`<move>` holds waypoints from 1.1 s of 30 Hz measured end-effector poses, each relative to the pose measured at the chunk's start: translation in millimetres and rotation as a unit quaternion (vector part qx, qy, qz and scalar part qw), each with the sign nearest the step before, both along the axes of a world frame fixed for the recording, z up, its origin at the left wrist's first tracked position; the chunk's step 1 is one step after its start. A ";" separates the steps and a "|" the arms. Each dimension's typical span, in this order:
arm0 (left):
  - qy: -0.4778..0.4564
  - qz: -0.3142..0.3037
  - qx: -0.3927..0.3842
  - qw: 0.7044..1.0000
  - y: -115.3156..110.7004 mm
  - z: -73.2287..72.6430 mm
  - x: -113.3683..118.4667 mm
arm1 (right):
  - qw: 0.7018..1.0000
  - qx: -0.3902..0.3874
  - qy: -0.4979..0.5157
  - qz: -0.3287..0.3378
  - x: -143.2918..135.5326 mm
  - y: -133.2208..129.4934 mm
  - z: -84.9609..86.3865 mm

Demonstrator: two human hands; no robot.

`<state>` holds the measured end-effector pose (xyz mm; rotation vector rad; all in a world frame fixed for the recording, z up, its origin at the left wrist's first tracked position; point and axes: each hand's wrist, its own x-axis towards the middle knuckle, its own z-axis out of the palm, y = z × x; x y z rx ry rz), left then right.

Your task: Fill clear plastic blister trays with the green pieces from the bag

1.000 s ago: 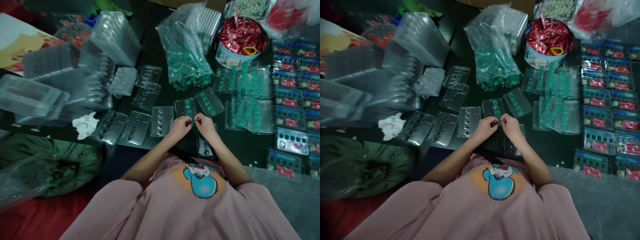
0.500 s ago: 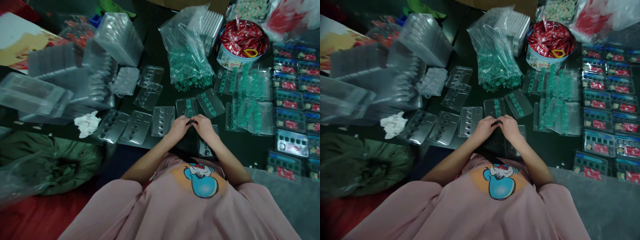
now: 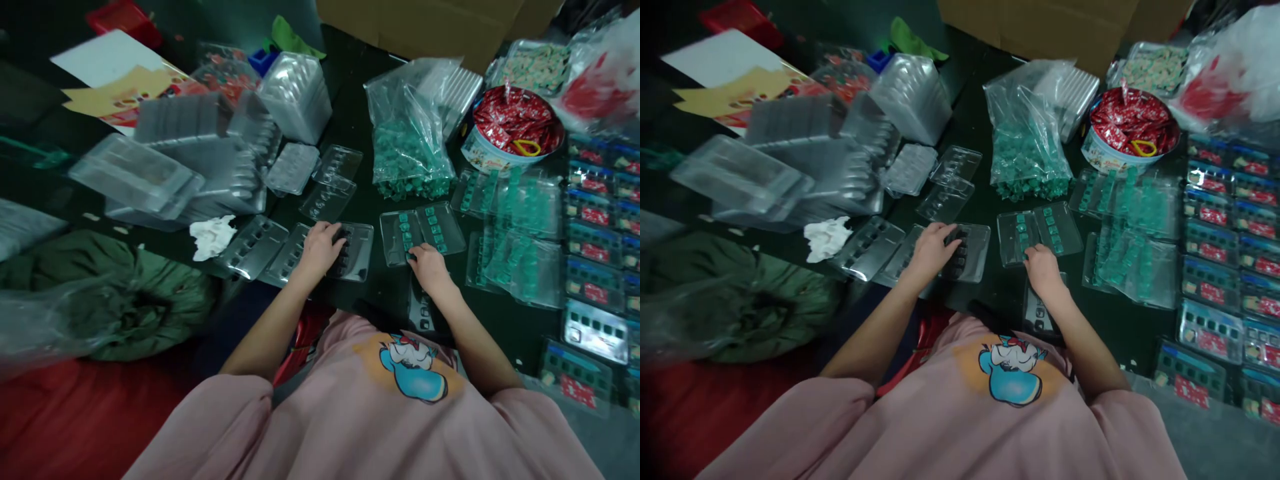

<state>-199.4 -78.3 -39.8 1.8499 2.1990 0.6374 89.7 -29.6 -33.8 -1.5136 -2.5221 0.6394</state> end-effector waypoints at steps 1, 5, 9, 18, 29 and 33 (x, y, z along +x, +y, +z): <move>0.000 -0.009 -0.010 1.000 2.1 -3.5 0.2 | 1.000 -0.015 0.000 0.002 2.0 5.4 4.2; 0.009 -0.052 -0.044 0.998 14.3 -6.6 16.7 | 0.999 -0.007 0.037 -0.006 -4.2 43.7 23.6; 0.009 -0.063 -0.097 0.993 26.8 2.6 22.6 | 0.999 0.045 0.027 0.013 -41.4 94.7 28.3; -0.131 -0.034 -0.014 0.991 34.4 14.9 1.9 | 0.989 0.085 -0.122 0.027 -87.6 128.1 8.3; -0.533 -0.013 0.059 0.844 57.3 16.1 40.7 | 0.888 -0.234 0.393 0.044 -87.9 88.7 22.5; -0.570 -0.034 0.018 0.821 47.5 23.1 37.8 | 0.869 -0.287 0.400 0.046 -85.3 77.5 24.1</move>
